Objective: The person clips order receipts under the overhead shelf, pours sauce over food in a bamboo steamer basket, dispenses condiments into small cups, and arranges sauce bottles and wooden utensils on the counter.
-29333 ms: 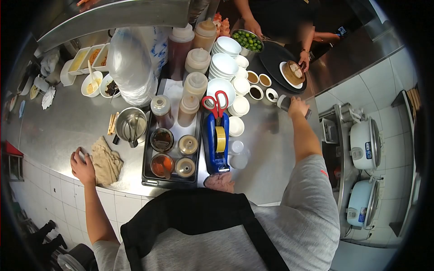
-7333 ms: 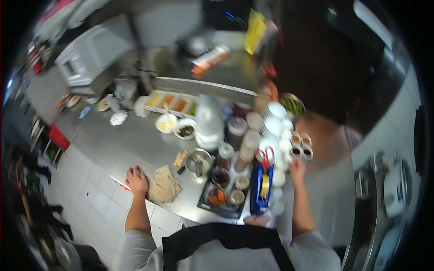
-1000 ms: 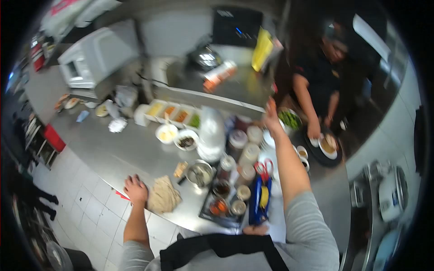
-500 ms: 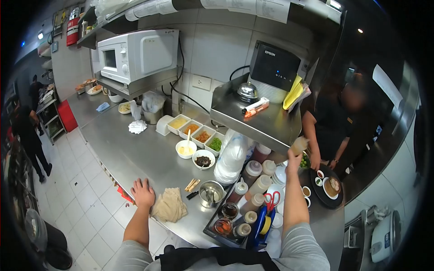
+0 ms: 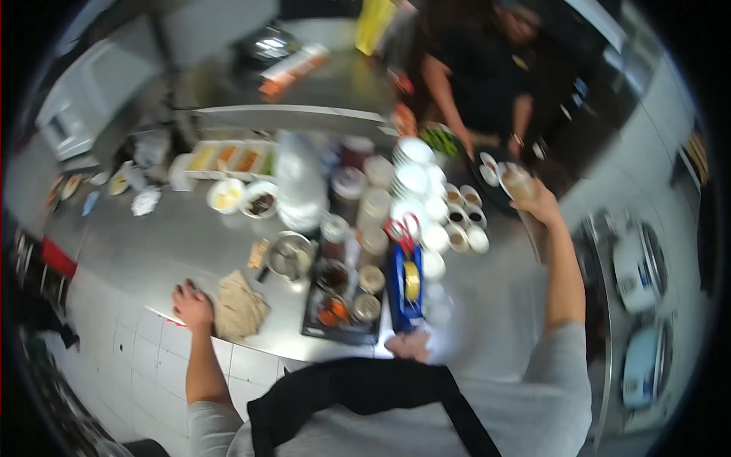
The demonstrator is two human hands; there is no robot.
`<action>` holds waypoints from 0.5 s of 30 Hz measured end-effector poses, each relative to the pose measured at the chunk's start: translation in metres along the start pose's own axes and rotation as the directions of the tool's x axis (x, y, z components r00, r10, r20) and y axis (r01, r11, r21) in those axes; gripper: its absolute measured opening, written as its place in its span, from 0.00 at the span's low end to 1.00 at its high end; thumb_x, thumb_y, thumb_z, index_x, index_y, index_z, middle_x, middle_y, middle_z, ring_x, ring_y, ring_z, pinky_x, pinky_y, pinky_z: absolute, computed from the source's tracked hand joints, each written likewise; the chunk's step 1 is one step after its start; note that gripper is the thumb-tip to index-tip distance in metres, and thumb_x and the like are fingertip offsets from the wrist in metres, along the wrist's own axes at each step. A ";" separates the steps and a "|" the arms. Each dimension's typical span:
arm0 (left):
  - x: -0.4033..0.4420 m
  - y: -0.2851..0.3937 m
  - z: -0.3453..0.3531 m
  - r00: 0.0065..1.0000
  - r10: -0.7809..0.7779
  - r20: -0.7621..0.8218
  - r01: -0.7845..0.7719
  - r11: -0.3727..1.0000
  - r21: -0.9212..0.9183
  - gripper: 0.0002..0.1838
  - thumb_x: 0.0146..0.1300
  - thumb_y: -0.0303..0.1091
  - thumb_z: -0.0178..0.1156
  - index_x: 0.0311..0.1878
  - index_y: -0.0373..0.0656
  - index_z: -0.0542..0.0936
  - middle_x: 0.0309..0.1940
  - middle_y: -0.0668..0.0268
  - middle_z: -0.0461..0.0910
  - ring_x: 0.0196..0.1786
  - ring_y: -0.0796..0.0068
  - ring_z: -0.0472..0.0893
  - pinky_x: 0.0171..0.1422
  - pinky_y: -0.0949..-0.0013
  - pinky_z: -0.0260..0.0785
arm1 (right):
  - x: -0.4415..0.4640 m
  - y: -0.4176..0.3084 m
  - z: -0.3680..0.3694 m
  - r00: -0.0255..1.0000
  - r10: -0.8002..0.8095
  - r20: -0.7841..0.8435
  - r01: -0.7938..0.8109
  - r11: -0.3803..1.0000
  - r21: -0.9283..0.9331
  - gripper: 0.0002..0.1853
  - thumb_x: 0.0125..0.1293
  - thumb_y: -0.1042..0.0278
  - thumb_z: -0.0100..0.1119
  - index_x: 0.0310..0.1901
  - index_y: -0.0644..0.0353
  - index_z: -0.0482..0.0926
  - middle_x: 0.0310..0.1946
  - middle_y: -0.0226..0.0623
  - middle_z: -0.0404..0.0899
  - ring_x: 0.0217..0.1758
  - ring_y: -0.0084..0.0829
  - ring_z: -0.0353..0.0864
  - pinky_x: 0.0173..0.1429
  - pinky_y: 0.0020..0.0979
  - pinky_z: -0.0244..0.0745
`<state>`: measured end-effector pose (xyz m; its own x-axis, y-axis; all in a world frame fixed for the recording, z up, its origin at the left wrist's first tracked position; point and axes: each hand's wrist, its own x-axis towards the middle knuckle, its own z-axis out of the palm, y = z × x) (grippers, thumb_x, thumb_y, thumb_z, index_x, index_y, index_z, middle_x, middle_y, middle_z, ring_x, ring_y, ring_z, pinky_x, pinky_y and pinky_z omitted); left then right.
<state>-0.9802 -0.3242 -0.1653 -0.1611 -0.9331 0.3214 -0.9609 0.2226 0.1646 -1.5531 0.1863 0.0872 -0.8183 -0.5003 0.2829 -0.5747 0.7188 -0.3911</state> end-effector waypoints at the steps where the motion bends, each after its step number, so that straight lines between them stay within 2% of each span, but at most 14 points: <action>1: 0.001 -0.002 0.003 1.000 0.006 -0.014 -0.006 1.000 0.019 0.23 0.63 0.42 0.46 0.63 0.55 0.66 0.65 0.59 0.62 0.70 0.59 0.58 0.67 0.46 0.51 | -0.002 0.025 0.015 0.980 0.156 0.120 -0.117 0.952 -0.282 0.48 0.32 0.48 0.74 0.59 0.59 0.70 0.50 0.49 0.78 0.54 0.47 0.77 0.57 0.39 0.71; 3: 0.004 -0.002 0.004 1.000 0.011 0.001 -0.011 0.999 0.045 0.23 0.64 0.43 0.46 0.63 0.57 0.66 0.65 0.61 0.62 0.69 0.61 0.59 0.67 0.47 0.52 | -0.022 0.038 0.038 0.925 0.270 0.269 -0.133 0.889 -0.437 0.46 0.31 0.47 0.75 0.57 0.57 0.71 0.48 0.48 0.79 0.54 0.46 0.77 0.57 0.40 0.72; 4: 0.004 -0.003 0.005 1.000 -0.002 0.000 0.002 0.998 0.057 0.23 0.64 0.44 0.46 0.64 0.58 0.66 0.65 0.61 0.62 0.69 0.62 0.60 0.66 0.47 0.52 | -0.032 0.026 0.045 0.875 0.370 0.311 -0.164 0.832 -0.530 0.45 0.30 0.50 0.76 0.55 0.56 0.71 0.47 0.46 0.80 0.53 0.44 0.78 0.56 0.40 0.73; 7: 0.007 -0.009 0.013 1.000 0.019 -0.013 -0.018 0.997 0.081 0.24 0.64 0.45 0.46 0.64 0.60 0.66 0.66 0.64 0.62 0.69 0.63 0.61 0.66 0.48 0.53 | -0.042 0.044 0.076 0.822 0.399 0.407 -0.073 0.782 -0.619 0.44 0.30 0.55 0.77 0.55 0.53 0.71 0.47 0.43 0.80 0.52 0.41 0.79 0.54 0.39 0.74; 10: 0.007 -0.010 0.014 1.000 0.009 -0.005 -0.009 0.997 0.081 0.24 0.65 0.46 0.45 0.65 0.60 0.65 0.66 0.64 0.62 0.69 0.64 0.60 0.67 0.49 0.52 | -0.040 0.041 0.095 0.791 0.460 0.403 -0.035 0.692 -0.721 0.42 0.32 0.58 0.77 0.55 0.52 0.72 0.48 0.39 0.80 0.51 0.38 0.80 0.51 0.42 0.76; 15: 0.008 -0.010 0.013 1.000 0.008 0.002 -0.008 0.998 0.059 0.24 0.65 0.46 0.44 0.65 0.60 0.65 0.66 0.63 0.62 0.70 0.63 0.59 0.67 0.48 0.51 | -0.031 0.040 0.109 0.799 0.459 0.389 0.098 0.539 -0.837 0.37 0.33 0.60 0.78 0.52 0.49 0.76 0.44 0.34 0.82 0.50 0.36 0.81 0.49 0.38 0.77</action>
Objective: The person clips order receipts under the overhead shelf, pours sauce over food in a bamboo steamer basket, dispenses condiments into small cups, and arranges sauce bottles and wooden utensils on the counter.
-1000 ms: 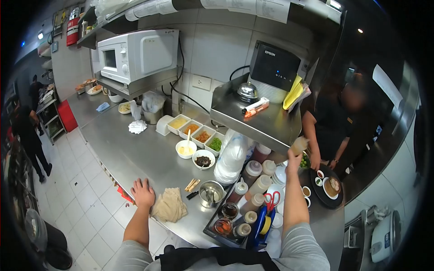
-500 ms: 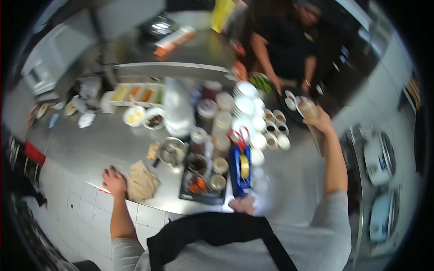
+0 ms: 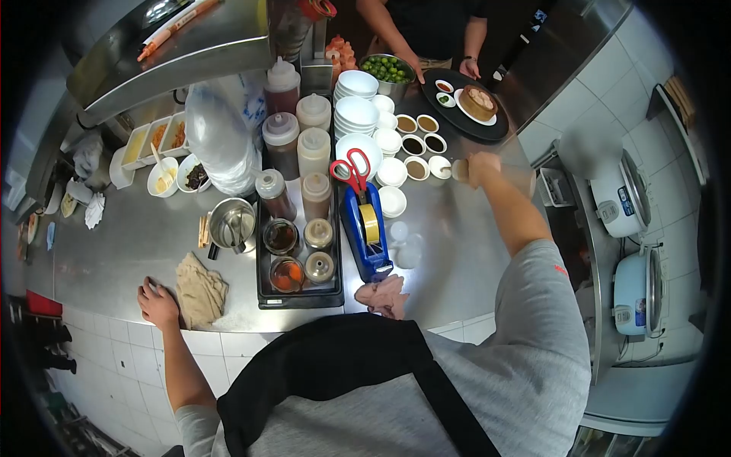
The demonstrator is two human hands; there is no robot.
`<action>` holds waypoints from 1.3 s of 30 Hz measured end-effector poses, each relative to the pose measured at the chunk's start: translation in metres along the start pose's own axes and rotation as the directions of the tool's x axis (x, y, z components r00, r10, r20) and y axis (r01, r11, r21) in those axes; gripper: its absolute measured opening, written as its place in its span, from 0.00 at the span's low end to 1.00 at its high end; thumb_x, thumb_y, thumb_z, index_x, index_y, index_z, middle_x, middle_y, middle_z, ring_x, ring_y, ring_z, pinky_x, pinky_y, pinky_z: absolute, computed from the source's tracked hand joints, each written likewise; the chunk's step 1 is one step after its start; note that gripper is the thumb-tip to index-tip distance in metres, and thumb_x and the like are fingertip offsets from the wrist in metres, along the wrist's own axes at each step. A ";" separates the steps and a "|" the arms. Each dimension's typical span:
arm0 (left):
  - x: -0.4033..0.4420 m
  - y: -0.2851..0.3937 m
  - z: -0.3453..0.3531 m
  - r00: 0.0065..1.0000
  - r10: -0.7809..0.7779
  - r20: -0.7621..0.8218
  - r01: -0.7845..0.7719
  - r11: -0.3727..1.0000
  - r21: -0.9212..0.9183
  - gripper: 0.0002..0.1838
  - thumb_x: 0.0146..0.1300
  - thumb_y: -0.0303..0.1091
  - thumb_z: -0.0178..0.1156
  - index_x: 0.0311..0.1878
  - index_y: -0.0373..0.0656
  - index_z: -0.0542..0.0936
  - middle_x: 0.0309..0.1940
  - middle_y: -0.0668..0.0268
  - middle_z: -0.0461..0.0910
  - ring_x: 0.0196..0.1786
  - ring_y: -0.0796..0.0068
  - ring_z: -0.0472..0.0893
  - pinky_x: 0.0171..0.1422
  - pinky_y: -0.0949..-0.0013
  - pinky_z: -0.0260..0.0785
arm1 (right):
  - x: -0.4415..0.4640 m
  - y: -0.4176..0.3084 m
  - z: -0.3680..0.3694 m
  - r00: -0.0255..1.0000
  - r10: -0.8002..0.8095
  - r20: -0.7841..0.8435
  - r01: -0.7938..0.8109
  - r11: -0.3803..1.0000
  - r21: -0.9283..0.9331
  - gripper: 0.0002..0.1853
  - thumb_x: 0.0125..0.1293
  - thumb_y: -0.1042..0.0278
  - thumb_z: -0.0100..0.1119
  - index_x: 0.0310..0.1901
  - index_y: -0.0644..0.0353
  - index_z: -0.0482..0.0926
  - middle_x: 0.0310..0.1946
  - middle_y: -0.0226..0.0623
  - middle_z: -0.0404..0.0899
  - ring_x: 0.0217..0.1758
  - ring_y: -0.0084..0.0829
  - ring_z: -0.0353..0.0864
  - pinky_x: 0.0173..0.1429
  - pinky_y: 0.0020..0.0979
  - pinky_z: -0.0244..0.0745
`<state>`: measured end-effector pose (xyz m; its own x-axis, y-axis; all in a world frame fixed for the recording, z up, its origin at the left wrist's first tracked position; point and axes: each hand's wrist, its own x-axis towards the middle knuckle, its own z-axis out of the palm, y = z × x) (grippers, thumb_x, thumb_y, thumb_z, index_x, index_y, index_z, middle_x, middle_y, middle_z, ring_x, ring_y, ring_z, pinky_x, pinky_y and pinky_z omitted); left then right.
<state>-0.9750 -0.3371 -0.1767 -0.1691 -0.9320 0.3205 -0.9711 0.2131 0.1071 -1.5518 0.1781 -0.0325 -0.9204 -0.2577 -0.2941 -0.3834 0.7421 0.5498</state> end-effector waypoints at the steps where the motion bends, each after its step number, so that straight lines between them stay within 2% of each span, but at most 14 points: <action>1: 0.000 0.000 -0.001 1.000 -0.001 0.002 0.001 1.000 -0.004 0.24 0.65 0.46 0.44 0.65 0.60 0.65 0.67 0.63 0.61 0.70 0.63 0.59 0.67 0.48 0.51 | 0.002 0.000 -0.001 1.000 0.000 -0.001 0.000 0.999 -0.037 0.35 0.34 0.61 0.78 0.51 0.49 0.77 0.43 0.34 0.82 0.50 0.35 0.81 0.48 0.38 0.77; 10: 0.000 0.000 -0.001 1.000 0.004 0.013 -0.004 1.000 -0.008 0.24 0.65 0.46 0.46 0.66 0.59 0.64 0.67 0.63 0.61 0.70 0.63 0.58 0.68 0.49 0.50 | -0.008 -0.004 -0.019 0.998 -0.044 -0.035 0.040 0.992 -0.122 0.30 0.35 0.63 0.78 0.46 0.48 0.82 0.44 0.34 0.83 0.50 0.34 0.81 0.49 0.36 0.76; 16: 0.001 0.001 -0.003 0.999 -0.009 0.033 0.009 1.000 0.000 0.25 0.65 0.46 0.46 0.66 0.60 0.64 0.67 0.63 0.61 0.71 0.64 0.57 0.68 0.49 0.50 | -0.006 -0.001 -0.020 0.999 -0.048 -0.007 0.047 0.994 -0.097 0.27 0.36 0.66 0.78 0.44 0.49 0.83 0.42 0.34 0.84 0.47 0.34 0.83 0.48 0.33 0.77; 22: 0.000 0.003 -0.006 0.999 -0.015 0.031 0.015 1.000 -0.004 0.24 0.66 0.46 0.46 0.66 0.60 0.65 0.67 0.63 0.60 0.70 0.64 0.58 0.68 0.49 0.50 | 0.001 0.003 -0.011 0.997 -0.062 -0.038 0.060 0.996 -0.065 0.25 0.35 0.64 0.78 0.42 0.50 0.84 0.38 0.34 0.84 0.46 0.34 0.83 0.46 0.32 0.78; 25: 0.000 0.003 -0.007 0.999 -0.014 0.032 0.014 1.000 -0.005 0.24 0.65 0.46 0.46 0.66 0.59 0.65 0.67 0.63 0.60 0.70 0.63 0.58 0.68 0.49 0.51 | -0.006 0.007 -0.008 0.999 -0.044 0.004 0.044 0.999 0.026 0.28 0.34 0.63 0.78 0.44 0.51 0.82 0.41 0.37 0.84 0.47 0.36 0.82 0.49 0.34 0.77; 27: 0.000 0.002 -0.005 1.000 -0.005 0.031 0.005 1.000 -0.007 0.24 0.65 0.46 0.46 0.65 0.59 0.65 0.67 0.63 0.61 0.70 0.63 0.58 0.67 0.49 0.51 | -0.014 0.015 0.004 0.998 -0.057 -0.001 0.055 0.949 0.310 0.33 0.34 0.62 0.77 0.48 0.54 0.79 0.44 0.39 0.82 0.49 0.38 0.81 0.51 0.36 0.76; 28: 0.000 0.003 -0.003 1.000 -0.004 0.029 0.004 1.000 -0.008 0.24 0.65 0.46 0.47 0.65 0.59 0.65 0.67 0.63 0.61 0.70 0.63 0.58 0.67 0.49 0.51 | -0.017 0.022 0.011 0.998 -0.066 -0.011 0.064 0.895 0.442 0.35 0.34 0.62 0.77 0.50 0.55 0.78 0.46 0.41 0.81 0.50 0.38 0.80 0.52 0.37 0.75; 30: -0.002 0.001 -0.006 1.000 -0.010 0.027 0.010 1.000 -0.011 0.25 0.65 0.46 0.47 0.65 0.58 0.65 0.66 0.63 0.61 0.70 0.63 0.58 0.68 0.49 0.51 | 0.008 0.035 0.062 0.997 -0.071 0.012 0.035 0.615 0.788 0.40 0.35 0.61 0.77 0.55 0.57 0.72 0.50 0.43 0.78 0.53 0.39 0.77 0.55 0.40 0.72; 31: -0.004 0.005 -0.009 1.000 -0.015 0.023 0.016 1.000 -0.014 0.25 0.64 0.46 0.47 0.65 0.58 0.65 0.66 0.62 0.62 0.70 0.63 0.58 0.68 0.49 0.51 | 0.009 0.036 0.079 0.998 -0.058 -0.034 0.053 0.360 0.931 0.41 0.35 0.60 0.77 0.56 0.58 0.71 0.49 0.42 0.78 0.52 0.37 0.77 0.54 0.39 0.73; 32: -0.003 0.008 -0.013 1.000 -0.020 0.019 0.020 1.000 -0.018 0.25 0.64 0.45 0.48 0.65 0.57 0.66 0.66 0.62 0.62 0.70 0.63 0.58 0.68 0.49 0.51 | 0.008 0.033 0.085 0.997 -0.040 -0.070 0.073 0.073 0.995 0.42 0.35 0.58 0.78 0.57 0.59 0.71 0.48 0.41 0.78 0.51 0.36 0.77 0.53 0.38 0.74; 35: -0.007 0.009 -0.013 1.000 -0.021 0.010 0.021 0.999 -0.037 0.24 0.64 0.44 0.48 0.64 0.56 0.66 0.66 0.61 0.62 0.70 0.62 0.58 0.68 0.50 0.50 | -0.006 0.023 0.039 0.987 0.016 -0.161 0.150 -0.474 0.868 0.41 0.45 0.59 0.74 0.60 0.58 0.64 0.51 0.37 0.74 0.53 0.34 0.74 0.54 0.38 0.73; 38: -0.006 0.012 -0.019 0.999 -0.030 0.026 0.031 0.998 -0.046 0.25 0.63 0.43 0.48 0.64 0.55 0.66 0.66 0.61 0.62 0.70 0.62 0.57 0.68 0.50 0.50 | -0.017 -0.003 -0.048 0.898 0.194 -0.395 0.380 -0.795 0.473 0.33 0.55 0.63 0.67 0.60 0.56 0.64 0.50 0.35 0.73 0.53 0.31 0.73 0.54 0.37 0.73; 39: -0.007 0.013 -0.020 0.999 -0.023 0.029 0.025 0.998 -0.064 0.24 0.63 0.43 0.49 0.63 0.54 0.67 0.66 0.60 0.61 0.70 0.61 0.57 0.68 0.49 0.50 | -0.006 -0.015 -0.071 0.848 0.277 -0.451 0.431 -0.857 0.283 0.29 0.58 0.69 0.64 0.60 0.55 0.64 0.51 0.34 0.72 0.53 0.30 0.73 0.55 0.37 0.73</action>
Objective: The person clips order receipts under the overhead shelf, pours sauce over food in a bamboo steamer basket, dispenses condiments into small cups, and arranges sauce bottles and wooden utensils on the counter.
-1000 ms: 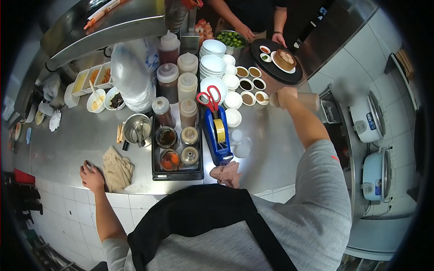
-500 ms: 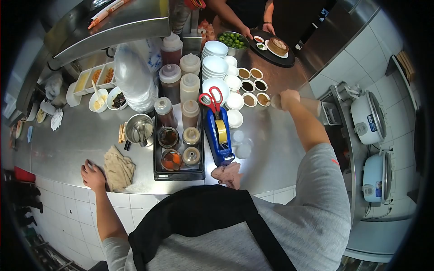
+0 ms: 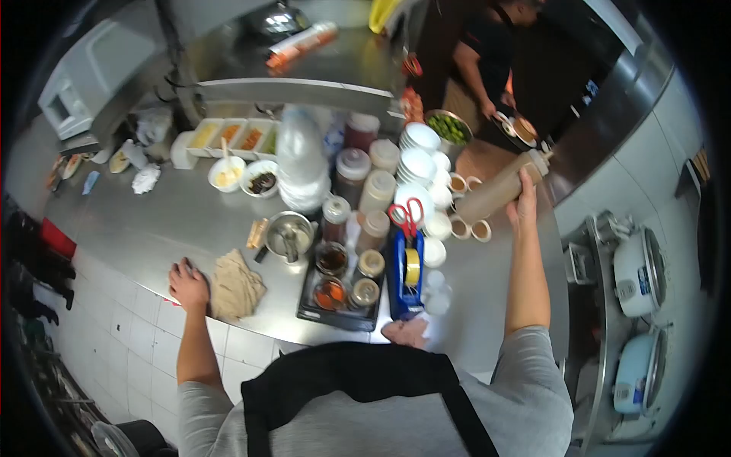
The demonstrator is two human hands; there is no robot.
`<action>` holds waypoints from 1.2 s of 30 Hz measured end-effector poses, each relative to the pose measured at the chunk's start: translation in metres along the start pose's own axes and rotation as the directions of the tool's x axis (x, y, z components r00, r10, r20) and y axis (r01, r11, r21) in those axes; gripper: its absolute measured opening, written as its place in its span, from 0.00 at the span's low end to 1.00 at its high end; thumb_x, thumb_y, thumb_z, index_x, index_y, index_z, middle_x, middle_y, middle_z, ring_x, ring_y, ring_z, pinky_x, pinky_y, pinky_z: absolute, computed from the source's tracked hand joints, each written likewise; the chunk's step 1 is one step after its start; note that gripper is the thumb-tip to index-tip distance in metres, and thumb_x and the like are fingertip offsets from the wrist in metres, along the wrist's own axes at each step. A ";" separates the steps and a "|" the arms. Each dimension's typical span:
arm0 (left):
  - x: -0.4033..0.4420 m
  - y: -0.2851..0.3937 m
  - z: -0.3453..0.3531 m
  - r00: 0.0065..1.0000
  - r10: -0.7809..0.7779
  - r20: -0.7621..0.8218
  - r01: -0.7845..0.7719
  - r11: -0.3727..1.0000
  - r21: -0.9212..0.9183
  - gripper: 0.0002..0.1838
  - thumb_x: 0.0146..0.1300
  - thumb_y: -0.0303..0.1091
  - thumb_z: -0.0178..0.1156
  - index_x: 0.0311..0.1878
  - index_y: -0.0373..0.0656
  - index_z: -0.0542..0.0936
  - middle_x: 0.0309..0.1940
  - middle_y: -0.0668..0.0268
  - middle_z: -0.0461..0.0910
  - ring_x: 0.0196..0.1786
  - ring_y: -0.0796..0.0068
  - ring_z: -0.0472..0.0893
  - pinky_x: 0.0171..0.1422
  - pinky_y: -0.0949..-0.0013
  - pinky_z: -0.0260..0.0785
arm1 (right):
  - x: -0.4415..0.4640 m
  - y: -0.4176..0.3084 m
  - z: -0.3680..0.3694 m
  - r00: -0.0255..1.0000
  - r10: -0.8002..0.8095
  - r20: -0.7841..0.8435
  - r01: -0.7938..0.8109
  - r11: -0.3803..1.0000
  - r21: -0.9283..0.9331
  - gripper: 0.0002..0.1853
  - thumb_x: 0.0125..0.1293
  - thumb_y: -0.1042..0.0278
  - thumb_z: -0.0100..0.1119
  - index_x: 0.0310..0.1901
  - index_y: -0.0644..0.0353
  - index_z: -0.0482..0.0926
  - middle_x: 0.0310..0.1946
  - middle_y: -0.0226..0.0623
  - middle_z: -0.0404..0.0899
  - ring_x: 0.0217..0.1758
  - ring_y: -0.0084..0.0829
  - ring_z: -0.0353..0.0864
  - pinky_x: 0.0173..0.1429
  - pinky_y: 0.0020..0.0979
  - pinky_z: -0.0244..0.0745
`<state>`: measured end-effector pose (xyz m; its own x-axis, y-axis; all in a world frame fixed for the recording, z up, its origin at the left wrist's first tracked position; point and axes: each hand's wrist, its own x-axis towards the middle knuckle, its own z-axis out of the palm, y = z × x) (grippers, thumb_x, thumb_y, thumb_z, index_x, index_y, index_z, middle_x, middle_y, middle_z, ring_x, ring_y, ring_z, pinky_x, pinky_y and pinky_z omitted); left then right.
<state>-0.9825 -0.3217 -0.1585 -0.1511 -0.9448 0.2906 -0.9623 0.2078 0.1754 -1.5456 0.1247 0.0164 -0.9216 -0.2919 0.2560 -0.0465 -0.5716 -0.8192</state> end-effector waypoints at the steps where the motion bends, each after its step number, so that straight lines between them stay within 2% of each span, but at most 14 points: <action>1: 0.000 0.000 -0.001 1.000 -0.005 -0.011 0.004 1.000 -0.024 0.24 0.62 0.42 0.49 0.63 0.53 0.67 0.66 0.59 0.61 0.70 0.60 0.57 0.68 0.48 0.49 | 0.011 0.008 0.020 1.000 -0.020 0.005 0.020 0.997 0.077 0.26 0.59 0.68 0.63 0.58 0.55 0.66 0.50 0.33 0.73 0.52 0.30 0.74 0.56 0.36 0.72; 3: -0.001 0.000 -0.007 1.000 -0.001 0.008 0.002 0.999 -0.054 0.24 0.62 0.41 0.49 0.63 0.51 0.68 0.66 0.57 0.61 0.70 0.57 0.56 0.69 0.48 0.48 | 0.033 0.027 0.081 0.997 -0.059 0.058 0.043 0.966 0.255 0.20 0.61 0.67 0.62 0.54 0.56 0.71 0.47 0.33 0.76 0.52 0.30 0.74 0.57 0.35 0.71; 8: -0.006 0.004 -0.020 0.998 -0.055 -0.003 0.054 0.988 -0.143 0.25 0.60 0.41 0.49 0.63 0.50 0.68 0.66 0.54 0.60 0.71 0.54 0.54 0.71 0.46 0.45 | 0.058 0.088 0.186 0.954 -0.242 0.177 0.253 0.967 -0.039 0.39 0.53 0.79 0.65 0.65 0.55 0.56 0.56 0.38 0.68 0.58 0.35 0.70 0.62 0.36 0.66; 11: -0.005 0.004 -0.025 0.998 -0.061 0.017 0.063 0.985 -0.161 0.25 0.60 0.41 0.50 0.63 0.50 0.68 0.67 0.53 0.60 0.71 0.53 0.54 0.71 0.46 0.44 | 0.070 0.134 0.199 0.958 -0.122 0.258 0.224 0.881 -0.416 0.38 0.50 0.75 0.67 0.62 0.56 0.58 0.52 0.37 0.70 0.55 0.33 0.70 0.57 0.33 0.67; 13: -0.006 0.003 -0.023 0.998 -0.066 0.019 0.068 0.984 -0.164 0.25 0.60 0.41 0.50 0.62 0.49 0.68 0.67 0.53 0.59 0.71 0.52 0.54 0.72 0.45 0.43 | 0.113 0.200 0.172 0.910 -0.196 0.366 0.368 0.790 -0.491 0.33 0.53 0.75 0.65 0.61 0.57 0.62 0.52 0.37 0.71 0.55 0.33 0.70 0.54 0.34 0.69; 16: -0.007 0.003 -0.031 0.997 -0.059 0.041 0.065 0.984 -0.167 0.25 0.61 0.41 0.49 0.63 0.49 0.67 0.67 0.52 0.59 0.72 0.52 0.54 0.72 0.45 0.43 | 0.104 0.200 0.173 0.930 0.079 0.359 0.113 0.868 -0.484 0.29 0.53 0.77 0.63 0.58 0.59 0.66 0.48 0.36 0.74 0.52 0.32 0.74 0.52 0.32 0.71; 19: -0.008 0.001 -0.028 0.998 -0.058 0.039 0.064 0.981 -0.182 0.25 0.61 0.41 0.49 0.63 0.49 0.67 0.67 0.51 0.59 0.72 0.51 0.54 0.72 0.44 0.43 | 0.059 0.107 0.210 0.939 0.344 -0.002 -0.245 0.663 -0.707 0.23 0.53 0.77 0.62 0.52 0.59 0.72 0.40 0.35 0.78 0.40 0.28 0.78 0.42 0.28 0.73; 21: -0.005 -0.001 -0.023 0.998 -0.056 0.018 0.058 0.979 -0.197 0.25 0.61 0.40 0.49 0.62 0.49 0.67 0.67 0.50 0.58 0.72 0.50 0.53 0.72 0.44 0.43 | 0.142 0.119 0.149 0.986 0.074 0.147 0.045 0.739 -0.672 0.18 0.58 0.73 0.58 0.51 0.59 0.71 0.40 0.36 0.76 0.38 0.29 0.75 0.41 0.32 0.75; 22: -0.006 -0.002 -0.018 0.999 -0.053 0.003 0.052 0.977 -0.206 0.25 0.60 0.40 0.50 0.62 0.49 0.68 0.68 0.50 0.58 0.72 0.49 0.53 0.72 0.43 0.42 | 0.099 0.062 0.169 0.989 -0.069 0.131 0.114 0.920 -0.376 0.16 0.58 0.73 0.57 0.49 0.55 0.73 0.29 0.29 0.75 0.25 0.22 0.71 0.29 0.27 0.72; 23: -0.005 -0.004 -0.014 0.999 -0.049 -0.015 0.044 0.976 -0.215 0.25 0.60 0.40 0.50 0.62 0.49 0.68 0.68 0.50 0.57 0.72 0.49 0.52 0.72 0.43 0.42 | 0.089 0.024 0.174 0.970 -0.230 0.076 0.242 0.914 -0.326 0.13 0.59 0.73 0.57 0.47 0.54 0.74 0.24 0.25 0.72 0.21 0.17 0.68 0.23 0.22 0.67; 25: -0.006 -0.008 -0.015 0.999 -0.039 0.010 0.040 0.964 -0.261 0.26 0.59 0.41 0.53 0.62 0.49 0.68 0.68 0.50 0.57 0.72 0.48 0.52 0.72 0.42 0.41 | 0.055 -0.053 0.205 0.830 -0.526 -0.185 0.472 0.839 -0.270 0.06 0.65 0.67 0.56 0.42 0.53 0.75 0.26 0.24 0.71 0.25 0.15 0.69 0.26 0.18 0.66; 29: -0.008 -0.015 -0.034 0.996 0.027 0.084 0.002 0.942 -0.334 0.29 0.55 0.44 0.58 0.62 0.51 0.69 0.68 0.50 0.56 0.73 0.48 0.50 0.72 0.43 0.41 | -0.038 -0.147 0.309 0.460 -0.874 0.159 0.864 0.398 -0.309 0.09 0.67 0.70 0.56 0.46 0.62 0.76 0.38 0.29 0.76 0.34 0.16 0.70 0.39 0.19 0.68; 33: 0.015 -0.038 -0.038 0.966 0.216 0.142 -0.150 0.916 -0.373 0.27 0.51 0.45 0.62 0.56 0.51 0.74 0.61 0.55 0.64 0.67 0.53 0.59 0.69 0.48 0.48 | -0.104 -0.150 0.466 0.311 -0.712 0.630 0.950 0.236 -0.204 0.08 0.67 0.75 0.54 0.46 0.65 0.78 0.44 0.33 0.79 0.46 0.21 0.77 0.50 0.22 0.72; 36: 0.063 -0.076 -0.035 0.914 0.379 0.149 -0.278 0.848 -0.450 0.24 0.50 0.45 0.64 0.51 0.51 0.76 0.54 0.61 0.68 0.61 0.59 0.64 0.65 0.51 0.52 | -0.131 -0.138 0.592 0.029 -0.451 0.892 0.963 -0.228 -0.147 0.11 0.61 0.82 0.51 0.44 0.64 0.79 0.41 0.41 0.81 0.44 0.32 0.81 0.50 0.26 0.73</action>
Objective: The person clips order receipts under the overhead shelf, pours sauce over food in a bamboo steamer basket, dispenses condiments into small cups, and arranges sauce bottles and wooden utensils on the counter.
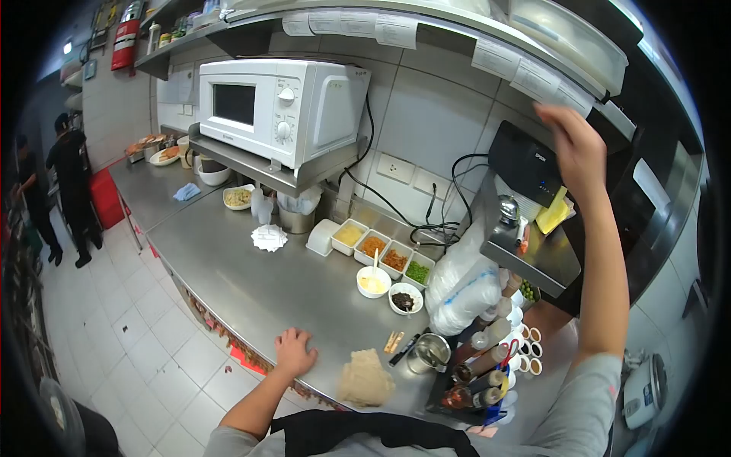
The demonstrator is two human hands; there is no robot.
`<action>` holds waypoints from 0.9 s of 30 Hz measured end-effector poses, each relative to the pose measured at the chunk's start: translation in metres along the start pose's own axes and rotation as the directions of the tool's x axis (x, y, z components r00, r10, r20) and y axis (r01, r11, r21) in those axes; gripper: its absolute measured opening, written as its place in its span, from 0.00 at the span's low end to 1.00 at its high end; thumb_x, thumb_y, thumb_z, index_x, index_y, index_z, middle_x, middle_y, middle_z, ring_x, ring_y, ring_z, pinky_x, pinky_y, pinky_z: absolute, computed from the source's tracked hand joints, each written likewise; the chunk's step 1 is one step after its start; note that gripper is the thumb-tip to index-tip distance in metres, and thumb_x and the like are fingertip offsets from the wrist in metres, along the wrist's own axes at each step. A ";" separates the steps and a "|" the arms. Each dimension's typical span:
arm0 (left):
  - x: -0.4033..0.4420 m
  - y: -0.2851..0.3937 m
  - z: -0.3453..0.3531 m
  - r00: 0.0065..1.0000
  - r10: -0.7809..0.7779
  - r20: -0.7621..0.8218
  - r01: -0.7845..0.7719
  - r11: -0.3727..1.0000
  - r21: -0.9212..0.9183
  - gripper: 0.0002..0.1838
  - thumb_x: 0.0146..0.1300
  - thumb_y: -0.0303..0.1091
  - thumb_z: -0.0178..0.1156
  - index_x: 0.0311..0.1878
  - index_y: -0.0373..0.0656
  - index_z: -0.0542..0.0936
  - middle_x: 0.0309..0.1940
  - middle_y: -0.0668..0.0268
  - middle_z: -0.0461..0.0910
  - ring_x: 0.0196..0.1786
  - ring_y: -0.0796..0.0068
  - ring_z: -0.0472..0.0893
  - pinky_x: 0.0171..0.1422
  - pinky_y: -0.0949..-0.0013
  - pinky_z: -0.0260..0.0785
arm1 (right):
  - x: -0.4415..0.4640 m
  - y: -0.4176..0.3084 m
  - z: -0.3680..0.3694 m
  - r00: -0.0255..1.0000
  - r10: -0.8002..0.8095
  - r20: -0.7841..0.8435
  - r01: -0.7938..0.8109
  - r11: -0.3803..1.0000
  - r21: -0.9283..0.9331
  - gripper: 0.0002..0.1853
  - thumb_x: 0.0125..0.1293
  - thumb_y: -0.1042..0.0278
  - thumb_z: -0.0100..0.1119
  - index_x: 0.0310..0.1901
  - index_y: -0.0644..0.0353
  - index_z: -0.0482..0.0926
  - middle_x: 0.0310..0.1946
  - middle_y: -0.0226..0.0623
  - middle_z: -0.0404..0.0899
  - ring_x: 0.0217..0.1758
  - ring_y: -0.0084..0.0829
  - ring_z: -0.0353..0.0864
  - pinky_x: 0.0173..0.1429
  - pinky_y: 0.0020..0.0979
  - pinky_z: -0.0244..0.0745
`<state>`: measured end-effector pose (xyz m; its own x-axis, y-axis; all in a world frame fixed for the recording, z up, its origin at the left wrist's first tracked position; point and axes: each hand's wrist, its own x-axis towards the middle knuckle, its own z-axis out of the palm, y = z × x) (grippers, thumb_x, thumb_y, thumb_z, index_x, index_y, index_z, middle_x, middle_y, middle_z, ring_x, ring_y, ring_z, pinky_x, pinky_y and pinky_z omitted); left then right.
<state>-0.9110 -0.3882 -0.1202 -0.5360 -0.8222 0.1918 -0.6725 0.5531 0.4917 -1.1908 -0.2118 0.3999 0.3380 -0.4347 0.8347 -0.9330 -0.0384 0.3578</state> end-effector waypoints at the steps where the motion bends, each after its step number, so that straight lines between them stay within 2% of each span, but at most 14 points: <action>1: 0.013 -0.023 -0.003 0.998 0.031 -0.049 -0.030 0.999 0.013 0.23 0.49 0.45 0.65 0.50 0.51 0.77 0.52 0.62 0.69 0.60 0.60 0.65 0.64 0.52 0.53 | 0.028 0.005 0.026 0.995 -0.094 0.017 0.095 0.995 -0.021 0.16 0.60 0.84 0.46 0.48 0.62 0.77 0.44 0.42 0.81 0.48 0.37 0.80 0.53 0.30 0.72; 3: 0.040 -0.063 -0.016 0.991 0.056 -0.118 -0.052 0.998 0.035 0.22 0.49 0.44 0.65 0.49 0.51 0.77 0.51 0.63 0.70 0.58 0.62 0.66 0.63 0.52 0.54 | 0.081 -0.002 0.075 0.997 0.003 0.073 -0.007 0.998 0.063 0.20 0.60 0.83 0.41 0.52 0.58 0.73 0.46 0.43 0.80 0.52 0.41 0.79 0.57 0.34 0.71; 5: 0.064 -0.096 -0.030 0.988 0.045 -0.151 -0.038 0.998 0.047 0.23 0.49 0.44 0.65 0.50 0.51 0.77 0.51 0.63 0.70 0.59 0.61 0.66 0.64 0.52 0.53 | 0.129 0.000 0.115 0.990 0.057 0.130 -0.066 0.996 0.063 0.19 0.61 0.85 0.40 0.53 0.60 0.70 0.47 0.45 0.79 0.53 0.42 0.78 0.60 0.35 0.70; 10: 0.083 -0.124 -0.049 0.976 0.160 -0.147 -0.152 0.986 0.066 0.26 0.49 0.48 0.64 0.52 0.51 0.75 0.55 0.59 0.68 0.63 0.59 0.62 0.67 0.48 0.48 | 0.200 -0.014 0.168 0.959 0.155 0.238 -0.124 0.982 -0.143 0.18 0.61 0.81 0.37 0.52 0.58 0.69 0.48 0.48 0.78 0.52 0.48 0.76 0.57 0.38 0.70; 13: 0.083 -0.126 -0.048 0.976 0.167 -0.140 -0.161 0.986 0.050 0.27 0.48 0.48 0.64 0.52 0.50 0.75 0.55 0.56 0.67 0.63 0.57 0.62 0.67 0.48 0.47 | 0.202 -0.004 0.182 0.968 0.083 0.238 -0.011 0.957 -0.288 0.20 0.61 0.80 0.35 0.53 0.56 0.68 0.50 0.50 0.76 0.50 0.51 0.75 0.56 0.40 0.69; 16: 0.085 -0.127 -0.049 0.978 0.170 -0.124 -0.168 0.985 0.031 0.27 0.49 0.48 0.63 0.53 0.49 0.75 0.55 0.57 0.67 0.64 0.57 0.61 0.67 0.47 0.47 | 0.192 -0.008 0.171 0.964 0.149 0.220 -0.072 0.944 -0.322 0.18 0.59 0.83 0.38 0.49 0.59 0.72 0.50 0.48 0.77 0.50 0.45 0.77 0.55 0.36 0.71; 19: 0.086 -0.126 -0.050 0.978 0.178 -0.112 -0.178 0.984 0.015 0.27 0.50 0.48 0.63 0.53 0.48 0.74 0.55 0.56 0.66 0.64 0.56 0.60 0.68 0.47 0.46 | 0.178 0.001 0.149 0.970 0.202 0.134 -0.159 0.947 -0.278 0.12 0.59 0.76 0.43 0.44 0.61 0.74 0.39 0.52 0.79 0.46 0.49 0.77 0.51 0.41 0.71; 22: 0.086 -0.126 -0.048 0.969 0.204 -0.141 -0.204 0.979 0.013 0.27 0.48 0.46 0.64 0.53 0.47 0.75 0.55 0.55 0.67 0.64 0.56 0.61 0.67 0.48 0.46 | 0.163 0.013 0.130 0.973 0.194 0.125 -0.141 0.928 -0.346 0.13 0.63 0.73 0.43 0.46 0.60 0.75 0.40 0.51 0.79 0.47 0.49 0.77 0.51 0.41 0.71; 27: 0.087 -0.130 -0.043 0.961 0.230 -0.156 -0.228 0.973 0.029 0.27 0.48 0.45 0.65 0.52 0.47 0.75 0.54 0.54 0.67 0.63 0.56 0.61 0.67 0.48 0.46 | 0.149 0.018 0.112 0.970 0.219 0.107 -0.161 0.905 -0.394 0.13 0.63 0.73 0.44 0.46 0.58 0.75 0.40 0.51 0.79 0.48 0.50 0.77 0.51 0.41 0.71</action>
<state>-0.8481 -0.5372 -0.1306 -0.5898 -0.6839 0.4295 -0.5472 0.7296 0.4102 -1.1715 -0.3784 0.4839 0.1098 -0.5261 0.8433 -0.8498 0.3903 0.3542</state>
